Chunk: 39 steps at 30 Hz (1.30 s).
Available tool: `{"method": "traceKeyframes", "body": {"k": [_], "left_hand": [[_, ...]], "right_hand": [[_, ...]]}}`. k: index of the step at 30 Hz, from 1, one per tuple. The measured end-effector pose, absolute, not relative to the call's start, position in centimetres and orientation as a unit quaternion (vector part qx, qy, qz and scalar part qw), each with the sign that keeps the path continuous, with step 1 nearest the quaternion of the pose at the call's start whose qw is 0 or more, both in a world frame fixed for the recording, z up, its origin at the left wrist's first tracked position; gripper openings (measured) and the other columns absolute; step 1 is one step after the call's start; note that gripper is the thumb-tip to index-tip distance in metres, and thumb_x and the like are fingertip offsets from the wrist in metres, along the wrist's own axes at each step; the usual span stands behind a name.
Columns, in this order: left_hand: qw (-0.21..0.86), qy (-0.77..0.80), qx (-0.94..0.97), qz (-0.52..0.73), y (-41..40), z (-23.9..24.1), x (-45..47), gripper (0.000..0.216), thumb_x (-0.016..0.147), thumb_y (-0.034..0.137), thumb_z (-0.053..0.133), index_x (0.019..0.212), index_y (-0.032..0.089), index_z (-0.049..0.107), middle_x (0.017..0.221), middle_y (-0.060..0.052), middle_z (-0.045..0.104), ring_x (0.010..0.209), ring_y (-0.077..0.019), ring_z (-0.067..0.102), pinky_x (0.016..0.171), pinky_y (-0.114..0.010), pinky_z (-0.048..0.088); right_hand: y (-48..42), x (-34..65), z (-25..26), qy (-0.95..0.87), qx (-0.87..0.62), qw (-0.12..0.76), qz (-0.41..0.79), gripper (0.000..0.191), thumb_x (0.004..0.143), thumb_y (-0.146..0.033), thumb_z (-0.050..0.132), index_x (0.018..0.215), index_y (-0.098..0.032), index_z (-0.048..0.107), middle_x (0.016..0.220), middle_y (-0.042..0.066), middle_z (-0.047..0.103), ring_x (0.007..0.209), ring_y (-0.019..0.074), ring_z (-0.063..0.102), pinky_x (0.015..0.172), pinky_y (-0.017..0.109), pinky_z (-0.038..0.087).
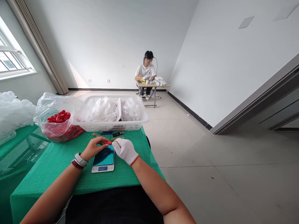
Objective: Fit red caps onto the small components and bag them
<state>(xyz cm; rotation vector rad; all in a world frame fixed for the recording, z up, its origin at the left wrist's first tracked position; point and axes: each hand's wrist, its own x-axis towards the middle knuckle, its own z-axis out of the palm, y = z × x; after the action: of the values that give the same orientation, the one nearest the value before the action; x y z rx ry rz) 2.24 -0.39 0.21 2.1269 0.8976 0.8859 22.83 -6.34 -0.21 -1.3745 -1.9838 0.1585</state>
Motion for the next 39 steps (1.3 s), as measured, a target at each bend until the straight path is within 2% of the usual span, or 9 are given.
{"method": "traceKeyframes", "body": {"k": [5,14,19,24,27,34,39], "left_hand": [[0.313,0.36,0.806,0.35,-0.37,0.29,2.14,0.024,0.083,0.038,0.066,0.096,0.018,0.068,0.093,-0.005,0.073,0.078,-0.0189,0.066,0.069,-0.031,0.055],[0.395,0.343,0.771,0.363,-0.47,0.0,2.28,0.033,0.082,0.036,0.067,0.108,0.016,0.066,0.096,-0.008,0.074,0.086,-0.0221,0.071,0.079,-0.037,0.059],[0.442,0.333,0.747,0.369,-0.48,0.07,2.38,0.027,0.081,0.035,0.069,0.099,0.015,0.064,0.094,-0.009,0.074,0.089,-0.0234,0.072,0.083,-0.038,0.06],[0.407,0.342,0.763,0.368,-0.56,0.29,2.25,0.026,0.079,0.035,0.071,0.095,0.017,0.063,0.094,-0.007,0.074,0.088,-0.0233,0.071,0.081,-0.038,0.059],[0.397,0.35,0.76,0.376,-0.5,0.31,2.21,0.026,0.078,0.035,0.072,0.095,0.017,0.062,0.093,-0.007,0.073,0.087,-0.0233,0.071,0.079,-0.039,0.06],[0.457,0.342,0.725,0.385,-0.45,0.0,2.23,0.031,0.078,0.036,0.072,0.098,0.016,0.061,0.095,-0.008,0.074,0.093,-0.0256,0.071,0.086,-0.041,0.059],[0.45,0.334,0.733,0.385,-0.4,0.06,2.2,0.032,0.078,0.037,0.072,0.1,0.016,0.063,0.095,-0.008,0.074,0.09,-0.024,0.071,0.085,-0.039,0.059]], "right_hand": [[-6.17,22.68,-0.53,-0.771,-0.538,0.337,0.053,0.039,0.1,-0.04,0.037,0.07,-0.019,0.052,0.063,0.001,0.057,0.059,0.0118,0.051,0.056,0.025,0.025],[-5.79,23.01,-0.7,-0.739,-0.57,0.357,0.04,0.038,0.1,-0.038,0.037,0.073,-0.019,0.055,0.067,0.001,0.061,0.061,0.0128,0.053,0.056,0.026,0.025],[-6.19,22.94,-0.39,-0.749,-0.544,0.374,0.05,0.037,0.101,-0.037,0.036,0.074,-0.019,0.053,0.067,0.002,0.059,0.062,0.0129,0.052,0.058,0.025,0.028],[-6.3,22.86,-0.37,-0.765,-0.522,0.371,0.067,0.037,0.101,-0.036,0.035,0.073,-0.019,0.05,0.066,0.001,0.057,0.06,0.0125,0.051,0.058,0.025,0.028],[-6.21,22.9,-0.42,-0.766,-0.523,0.368,0.07,0.036,0.101,-0.036,0.035,0.072,-0.019,0.048,0.065,0.001,0.056,0.06,0.0124,0.051,0.058,0.025,0.027],[-6.16,22.91,-0.34,-0.773,-0.517,0.36,0.075,0.036,0.101,-0.036,0.035,0.071,-0.019,0.047,0.063,0.0,0.054,0.059,0.0117,0.049,0.057,0.025,0.026],[-5.98,22.84,-0.6,-0.768,-0.535,0.345,0.068,0.038,0.1,-0.038,0.037,0.069,-0.019,0.047,0.061,0.0,0.053,0.057,0.0116,0.049,0.056,0.025,0.025]]}}
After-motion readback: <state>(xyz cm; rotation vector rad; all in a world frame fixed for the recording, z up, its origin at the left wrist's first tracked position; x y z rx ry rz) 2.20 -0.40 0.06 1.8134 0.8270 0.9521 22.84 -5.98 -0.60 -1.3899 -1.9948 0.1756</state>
